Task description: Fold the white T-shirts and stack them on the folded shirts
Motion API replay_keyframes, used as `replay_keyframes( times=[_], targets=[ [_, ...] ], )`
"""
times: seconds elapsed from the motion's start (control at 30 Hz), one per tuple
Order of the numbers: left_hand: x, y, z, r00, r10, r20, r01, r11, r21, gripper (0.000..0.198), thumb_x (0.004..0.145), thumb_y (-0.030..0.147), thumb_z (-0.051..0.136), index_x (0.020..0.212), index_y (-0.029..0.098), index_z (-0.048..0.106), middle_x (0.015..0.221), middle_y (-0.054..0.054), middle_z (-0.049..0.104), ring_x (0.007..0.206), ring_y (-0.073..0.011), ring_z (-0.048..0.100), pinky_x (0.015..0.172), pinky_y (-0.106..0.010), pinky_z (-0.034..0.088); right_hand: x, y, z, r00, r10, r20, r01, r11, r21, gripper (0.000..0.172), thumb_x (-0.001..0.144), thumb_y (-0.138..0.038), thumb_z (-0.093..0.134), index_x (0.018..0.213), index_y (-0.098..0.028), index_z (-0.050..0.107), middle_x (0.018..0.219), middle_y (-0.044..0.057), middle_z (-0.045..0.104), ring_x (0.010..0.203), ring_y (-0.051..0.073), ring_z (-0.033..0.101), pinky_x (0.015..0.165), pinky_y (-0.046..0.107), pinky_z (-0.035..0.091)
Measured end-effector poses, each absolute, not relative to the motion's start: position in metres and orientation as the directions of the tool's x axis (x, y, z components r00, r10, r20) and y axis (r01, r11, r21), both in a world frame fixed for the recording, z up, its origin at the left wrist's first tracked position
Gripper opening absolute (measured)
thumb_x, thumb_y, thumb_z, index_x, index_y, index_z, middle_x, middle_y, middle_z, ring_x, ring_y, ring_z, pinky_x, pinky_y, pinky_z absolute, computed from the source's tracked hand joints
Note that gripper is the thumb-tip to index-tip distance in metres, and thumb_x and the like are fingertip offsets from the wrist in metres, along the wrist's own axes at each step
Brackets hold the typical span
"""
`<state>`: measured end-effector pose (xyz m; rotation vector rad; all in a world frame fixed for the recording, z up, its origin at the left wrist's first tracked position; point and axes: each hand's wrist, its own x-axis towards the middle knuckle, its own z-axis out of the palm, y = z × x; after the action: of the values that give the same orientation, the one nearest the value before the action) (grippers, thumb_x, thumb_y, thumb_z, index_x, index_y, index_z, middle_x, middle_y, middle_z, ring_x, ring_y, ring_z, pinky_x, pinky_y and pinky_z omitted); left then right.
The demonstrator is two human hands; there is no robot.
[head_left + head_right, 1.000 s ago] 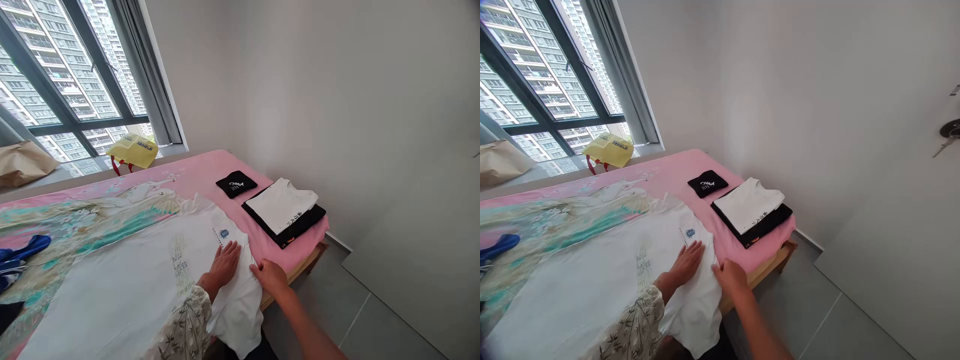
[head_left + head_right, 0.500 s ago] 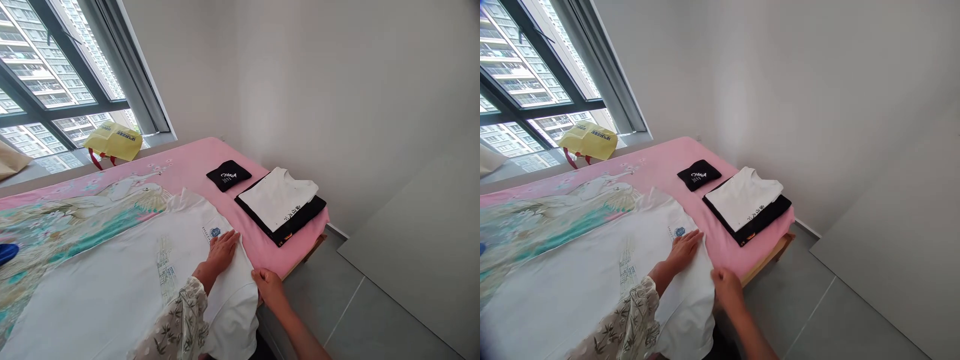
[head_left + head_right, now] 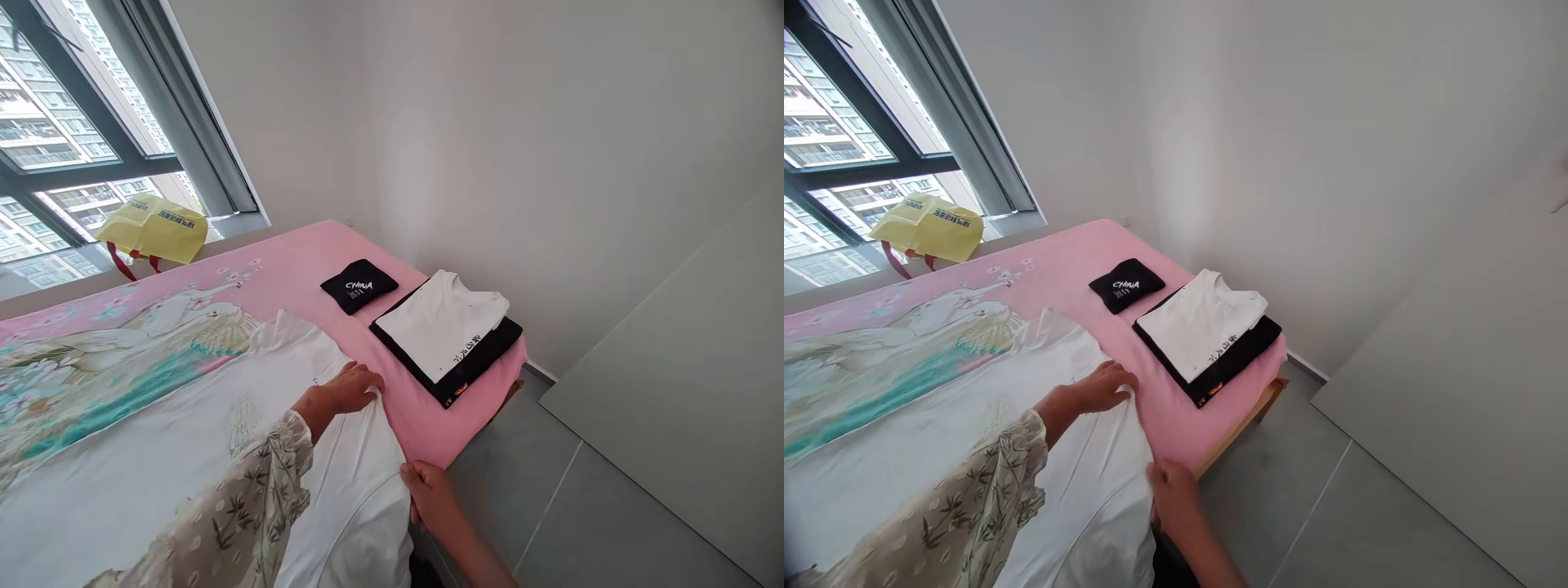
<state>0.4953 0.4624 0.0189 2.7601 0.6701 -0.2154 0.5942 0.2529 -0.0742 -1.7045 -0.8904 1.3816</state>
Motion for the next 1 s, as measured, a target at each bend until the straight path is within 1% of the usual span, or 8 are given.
replay_keyframes(
  times=[0.1, 0.3, 0.37, 0.53, 0.7, 0.8, 0.9, 1.0],
  targets=[
    [0.501, 0.466, 0.013, 0.89, 0.404, -0.21, 0.449, -0.858, 0.25, 0.021, 0.079, 0.022, 0.047, 0.092, 0.028, 0.063, 0.092, 0.0, 0.065, 0.098, -0.0192, 0.052, 0.101, -0.044, 0.026, 0.592, 0.25, -0.077, 0.139, 0.83, -0.54, -0.011, -0.544, -0.839, 0.039, 0.083, -0.053, 0.033, 0.061, -0.021, 0.04, 0.035, -0.007, 0.039, 0.029, 0.009, 0.03, 0.035, 0.021, 0.023],
    [0.496, 0.46, -0.013, 0.897, 0.427, -0.115, 0.442, -0.859, 0.258, 0.024, 0.082, 0.02, 0.043, 0.097, 0.025, 0.062, 0.099, -0.003, 0.059, 0.098, -0.0182, 0.048, 0.094, -0.036, 0.034, 0.601, 0.253, -0.064, 0.353, 0.913, -0.207, 0.474, -0.365, -0.801, 0.035, 0.081, -0.051, 0.045, 0.073, -0.019, 0.056, 0.061, 0.0, 0.061, 0.057, 0.014, 0.054, 0.053, 0.022, 0.033],
    [0.491, 0.456, -0.019, 0.899, 0.438, -0.022, 0.429, -0.866, 0.258, 0.024, 0.085, 0.022, 0.042, 0.098, 0.026, 0.061, 0.097, -0.002, 0.058, 0.097, -0.0177, 0.048, 0.095, -0.036, 0.034, 0.604, 0.261, -0.053, 0.38, 0.906, -0.187, 0.554, -0.385, -0.738, 0.032, 0.08, -0.051, 0.049, 0.083, -0.02, 0.059, 0.071, 0.001, 0.065, 0.063, 0.014, 0.056, 0.056, 0.023, 0.032],
    [0.484, 0.442, -0.027, 0.852, 0.508, 0.129, 0.47, -0.85, 0.238, 0.026, 0.088, 0.025, 0.039, 0.103, 0.027, 0.06, 0.102, -0.004, 0.059, 0.1, -0.0182, 0.05, 0.096, -0.039, 0.035, 0.604, 0.275, -0.047, 0.326, 0.92, -0.218, 0.718, -0.391, -0.576, 0.032, 0.088, -0.036, 0.038, 0.07, -0.02, 0.059, 0.066, 0.002, 0.064, 0.061, 0.015, 0.056, 0.054, 0.024, 0.026],
    [0.454, 0.415, -0.037, 0.664, 0.712, 0.23, 0.66, -0.702, 0.266, 0.038, 0.088, 0.024, 0.035, 0.124, 0.025, 0.048, 0.133, -0.006, 0.046, 0.128, -0.0221, 0.035, 0.108, -0.048, 0.024, 0.613, 0.268, -0.048, 0.36, 0.913, -0.192, 0.719, -0.403, -0.566, 0.029, 0.087, -0.037, 0.04, 0.07, -0.021, 0.058, 0.066, 0.001, 0.064, 0.062, 0.015, 0.056, 0.053, 0.023, 0.027],
    [0.414, 0.389, -0.045, 0.519, 0.824, 0.227, 0.764, -0.566, 0.311, 0.039, 0.089, 0.02, 0.029, 0.123, 0.023, 0.049, 0.138, -0.005, 0.044, 0.133, -0.0195, 0.03, 0.109, -0.047, 0.025, 0.607, 0.265, -0.03, 0.376, 0.92, -0.109, 0.653, -0.347, -0.673, 0.028, 0.088, -0.04, 0.038, 0.079, -0.022, 0.057, 0.065, -0.001, 0.062, 0.057, 0.014, 0.055, 0.053, 0.023, 0.032],
    [0.372, 0.368, -0.052, 0.436, 0.884, 0.169, 0.828, -0.468, 0.31, 0.043, 0.089, 0.017, 0.025, 0.123, 0.023, 0.05, 0.138, -0.004, 0.045, 0.133, -0.0182, 0.03, 0.108, -0.046, 0.026, 0.575, 0.271, -0.01, 0.288, 0.956, 0.054, 0.576, -0.127, -0.807, 0.029, 0.091, -0.037, 0.032, 0.091, -0.022, 0.056, 0.074, 0.0, 0.063, 0.064, 0.013, 0.057, 0.061, 0.023, 0.041],
    [0.346, 0.36, -0.053, 0.482, 0.872, 0.085, 0.833, -0.486, 0.263, 0.047, 0.09, 0.02, 0.022, 0.132, 0.027, 0.042, 0.144, -0.001, 0.037, 0.135, -0.0174, 0.025, 0.11, -0.048, 0.02, 0.526, 0.29, -0.006, 0.118, 0.965, 0.235, 0.579, 0.125, -0.806, 0.033, 0.092, -0.026, 0.027, 0.105, -0.019, 0.056, 0.101, 0.006, 0.063, 0.093, 0.015, 0.058, 0.083, 0.026, 0.044]
  ],
)
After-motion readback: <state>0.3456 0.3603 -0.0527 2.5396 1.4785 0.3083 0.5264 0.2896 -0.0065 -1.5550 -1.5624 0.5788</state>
